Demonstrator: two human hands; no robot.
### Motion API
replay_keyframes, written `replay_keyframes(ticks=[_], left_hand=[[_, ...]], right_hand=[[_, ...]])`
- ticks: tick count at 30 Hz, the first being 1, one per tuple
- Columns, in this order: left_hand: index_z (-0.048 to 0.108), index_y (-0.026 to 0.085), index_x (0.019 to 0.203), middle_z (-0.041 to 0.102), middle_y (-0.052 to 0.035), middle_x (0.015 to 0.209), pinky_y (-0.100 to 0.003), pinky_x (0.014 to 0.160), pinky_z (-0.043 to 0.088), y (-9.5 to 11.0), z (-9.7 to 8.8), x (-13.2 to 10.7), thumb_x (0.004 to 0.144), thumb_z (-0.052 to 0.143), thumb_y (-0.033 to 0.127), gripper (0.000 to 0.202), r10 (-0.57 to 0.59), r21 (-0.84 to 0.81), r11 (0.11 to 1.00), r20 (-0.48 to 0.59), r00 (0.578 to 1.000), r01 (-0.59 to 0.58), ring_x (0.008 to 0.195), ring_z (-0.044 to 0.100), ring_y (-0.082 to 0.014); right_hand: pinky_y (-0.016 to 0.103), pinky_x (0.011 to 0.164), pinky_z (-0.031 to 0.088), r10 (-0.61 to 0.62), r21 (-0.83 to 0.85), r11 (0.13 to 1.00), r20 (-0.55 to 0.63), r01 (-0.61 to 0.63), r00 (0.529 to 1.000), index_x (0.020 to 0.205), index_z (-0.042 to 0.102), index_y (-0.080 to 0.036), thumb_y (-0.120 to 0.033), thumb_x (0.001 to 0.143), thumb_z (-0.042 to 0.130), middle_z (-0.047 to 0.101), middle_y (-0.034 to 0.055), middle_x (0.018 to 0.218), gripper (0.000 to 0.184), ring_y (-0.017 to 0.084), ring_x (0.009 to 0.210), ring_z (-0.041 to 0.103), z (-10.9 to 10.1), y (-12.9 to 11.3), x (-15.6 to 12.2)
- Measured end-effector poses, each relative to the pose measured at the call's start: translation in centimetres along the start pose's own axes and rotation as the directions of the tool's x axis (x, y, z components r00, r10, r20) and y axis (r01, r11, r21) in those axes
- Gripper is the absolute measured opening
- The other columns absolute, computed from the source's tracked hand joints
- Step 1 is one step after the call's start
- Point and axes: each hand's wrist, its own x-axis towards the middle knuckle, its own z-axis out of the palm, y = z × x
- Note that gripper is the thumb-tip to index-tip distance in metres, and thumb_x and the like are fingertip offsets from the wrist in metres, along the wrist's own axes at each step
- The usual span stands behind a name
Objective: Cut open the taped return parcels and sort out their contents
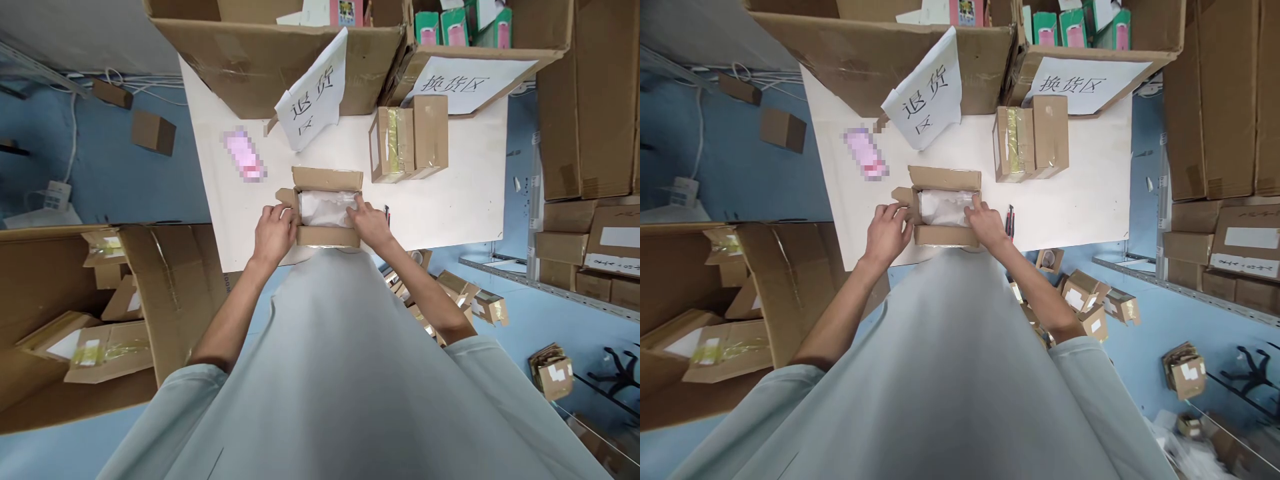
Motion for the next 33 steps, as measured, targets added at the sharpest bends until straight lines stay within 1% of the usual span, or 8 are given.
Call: replay_keyframes(ticks=[4,9,13,16,22,25,28,33], left_hand=[[0.08,0.022,0.128,0.073,-0.0179,0.149,-0.066,0.122,0.049,-1.1,0.0,0.4,0.104,0.057,0.027,0.033,-0.052,0.004,0.999,0.03,0.998,0.052,0.142,0.056,-0.045],[0.081,0.02,0.127,0.074,-0.016,0.153,-0.059,0.12,0.049,-0.5,0.0,1.1,0.108,0.048,0.018,0.038,-0.109,0.192,0.977,0.077,0.991,0.092,0.141,0.059,-0.0397],[0.08,0.02,0.128,0.073,-0.0157,0.153,-0.056,0.117,0.05,0.3,0.2,1.5,0.104,0.043,0.01,0.045,-0.115,0.219,0.972,0.111,0.987,0.089,0.137,0.06,-0.0389],[0.076,0.019,0.136,0.071,-0.0169,0.152,-0.052,0.115,0.053,1.0,0.7,1.7,0.101,0.04,0.006,0.052,-0.121,0.219,0.971,0.112,0.986,0.094,0.134,0.062,-0.0372],[0.06,0.021,0.161,0.066,-0.0194,0.154,-0.045,0.102,0.06,4.7,2.4,3.3,0.105,0.063,0.027,0.057,-0.158,0.279,0.953,0.135,0.978,0.115,0.136,0.066,-0.0397],[0.061,0.023,0.159,0.065,-0.0196,0.153,-0.042,0.095,0.059,7.2,3.7,5.2,0.105,0.068,0.028,0.055,-0.178,0.367,0.926,0.211,0.961,0.091,0.134,0.068,-0.0402],[0.063,0.018,0.156,0.066,-0.0226,0.153,-0.042,0.096,0.058,9.2,5.3,7.5,0.107,0.067,0.026,0.05,-0.192,0.438,0.898,0.3,0.934,0.044,0.132,0.07,-0.0409],[0.07,0.007,0.145,0.072,-0.0281,0.145,-0.045,0.096,0.058,10.7,7.1,10.5,0.112,0.051,0.015,0.039,-0.262,0.524,0.852,0.394,0.881,0.019,0.125,0.076,-0.042]], right_hand=[[0.055,0.106,0.062,-0.012,0.058,0.998,-0.038,0.014,0.999,0.144,0.074,-0.016,-0.036,0.118,0.055,0.053,0.0273,0.17,0.038,0.044,0.148,0.052,0.7,1.4,-0.3],[0.063,0.118,0.054,-0.004,0.129,0.992,-0.09,0.016,0.996,0.128,0.077,-0.013,-0.038,0.116,0.059,0.052,0.0295,0.169,0.033,0.046,0.151,0.049,2.9,1.3,0.4],[0.065,0.119,0.053,0.038,0.255,0.967,-0.191,0.012,0.981,0.138,0.068,-0.015,-0.042,0.114,0.065,0.051,0.0289,0.169,0.036,0.046,0.149,0.053,4.2,1.9,-0.1],[0.063,0.127,0.05,0.075,0.379,0.925,-0.268,0.034,0.961,0.141,0.064,-0.017,-0.038,0.115,0.062,0.045,0.0261,0.174,0.033,0.041,0.155,0.052,5.0,3.4,-0.8],[0.06,0.136,0.043,0.1,0.525,0.845,-0.339,0.1,0.935,0.137,0.064,-0.019,-0.037,0.116,0.054,0.045,0.024,0.178,0.029,0.035,0.168,0.043,7.6,5.8,-1.3],[0.062,0.14,0.039,0.107,0.559,0.82,-0.355,0.119,0.929,0.139,0.064,-0.019,-0.042,0.116,0.054,0.045,0.0238,0.178,0.034,0.036,0.17,0.043,8.6,5.7,-1.2],[0.064,0.14,0.038,0.109,0.58,0.804,-0.359,0.13,0.927,0.141,0.064,-0.02,-0.044,0.116,0.055,0.045,0.0228,0.179,0.036,0.036,0.171,0.041,9.1,5.4,-1.1],[0.062,0.138,0.042,0.117,0.585,0.803,-0.338,0.111,0.934,0.142,0.064,-0.018,-0.037,0.116,0.055,0.043,0.0233,0.181,0.034,0.037,0.167,0.046,9.2,5.0,-1.0]])
